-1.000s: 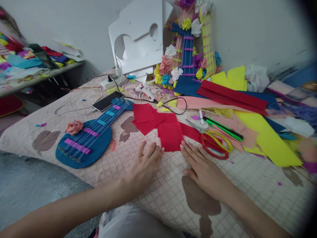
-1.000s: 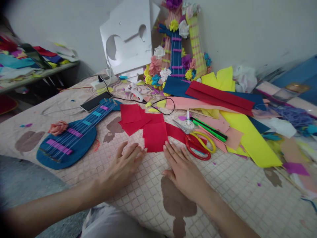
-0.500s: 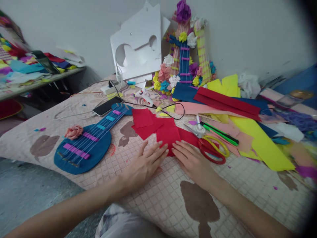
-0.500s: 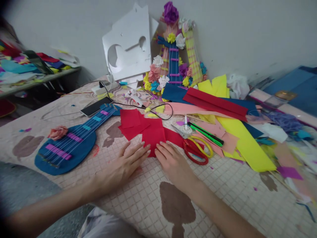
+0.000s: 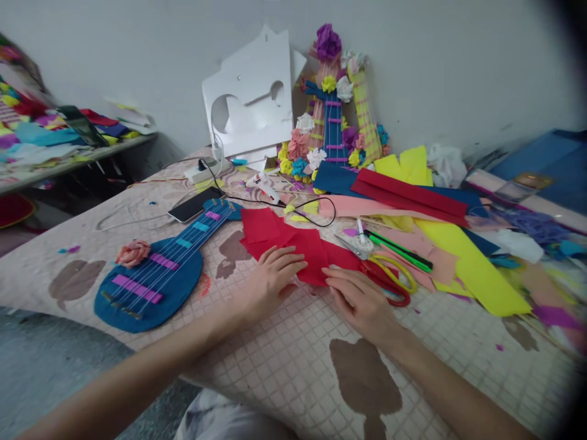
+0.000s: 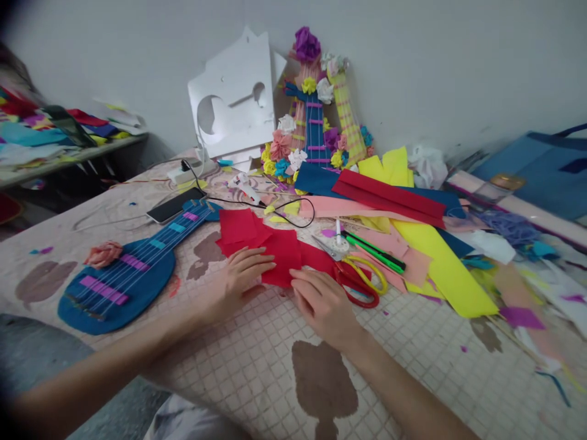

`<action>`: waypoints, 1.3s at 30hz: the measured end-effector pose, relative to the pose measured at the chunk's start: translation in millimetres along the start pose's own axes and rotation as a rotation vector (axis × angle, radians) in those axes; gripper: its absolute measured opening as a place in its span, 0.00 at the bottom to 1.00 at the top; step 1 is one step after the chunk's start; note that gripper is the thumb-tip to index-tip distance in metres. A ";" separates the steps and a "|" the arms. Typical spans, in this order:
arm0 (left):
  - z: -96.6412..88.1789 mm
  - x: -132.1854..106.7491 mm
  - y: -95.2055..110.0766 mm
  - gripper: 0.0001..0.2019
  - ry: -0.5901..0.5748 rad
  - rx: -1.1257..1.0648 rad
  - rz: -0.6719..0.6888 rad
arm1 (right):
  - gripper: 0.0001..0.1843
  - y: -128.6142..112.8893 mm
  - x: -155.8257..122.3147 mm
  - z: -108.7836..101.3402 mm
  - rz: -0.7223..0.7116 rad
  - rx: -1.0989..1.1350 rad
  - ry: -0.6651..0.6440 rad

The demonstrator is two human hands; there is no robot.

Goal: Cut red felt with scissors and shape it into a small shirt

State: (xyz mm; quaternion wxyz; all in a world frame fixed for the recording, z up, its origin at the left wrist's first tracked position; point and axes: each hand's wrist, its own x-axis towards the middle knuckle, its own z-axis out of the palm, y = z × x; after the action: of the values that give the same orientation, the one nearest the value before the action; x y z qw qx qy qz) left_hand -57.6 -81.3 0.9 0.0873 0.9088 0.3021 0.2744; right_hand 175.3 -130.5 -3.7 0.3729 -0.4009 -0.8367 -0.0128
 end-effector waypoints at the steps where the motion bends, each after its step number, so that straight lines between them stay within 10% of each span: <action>1: -1.7 7.9 -2.3 0.12 0.032 -0.038 0.010 | 0.14 -2.0 0.7 -3.3 0.042 0.060 0.031; 12: -30.1 61.7 -6.7 0.15 -0.104 -0.378 -0.223 | 0.12 -2.4 8.9 -16.8 0.675 0.447 0.186; 19: -22.2 72.9 0.1 0.10 -0.107 -0.854 -0.236 | 0.14 -3.5 15.4 -14.7 0.794 0.779 0.107; 23: -23.3 74.8 6.6 0.09 -0.049 -0.762 -0.220 | 0.14 0.6 8.8 -5.5 0.858 0.891 0.030; 27: -36.7 62.1 20.7 0.05 0.047 -0.610 -0.107 | 0.08 -3.3 7.5 -12.0 0.718 0.715 0.117; 31: -49.3 32.1 36.0 0.06 0.022 -0.459 0.285 | 0.07 -6.1 5.6 -23.0 0.350 0.597 0.103; 39: -27.1 -38.6 34.2 0.13 -0.259 -0.088 0.286 | 0.12 1.5 -3.2 5.9 0.731 0.899 -0.034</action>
State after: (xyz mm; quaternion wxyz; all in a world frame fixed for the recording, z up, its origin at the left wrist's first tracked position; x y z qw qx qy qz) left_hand -81.2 -132.0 17.4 0.1254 0.9654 0.1438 0.1778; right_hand 174.0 -129.7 -10.5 0.4732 -0.4663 -0.5731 0.4799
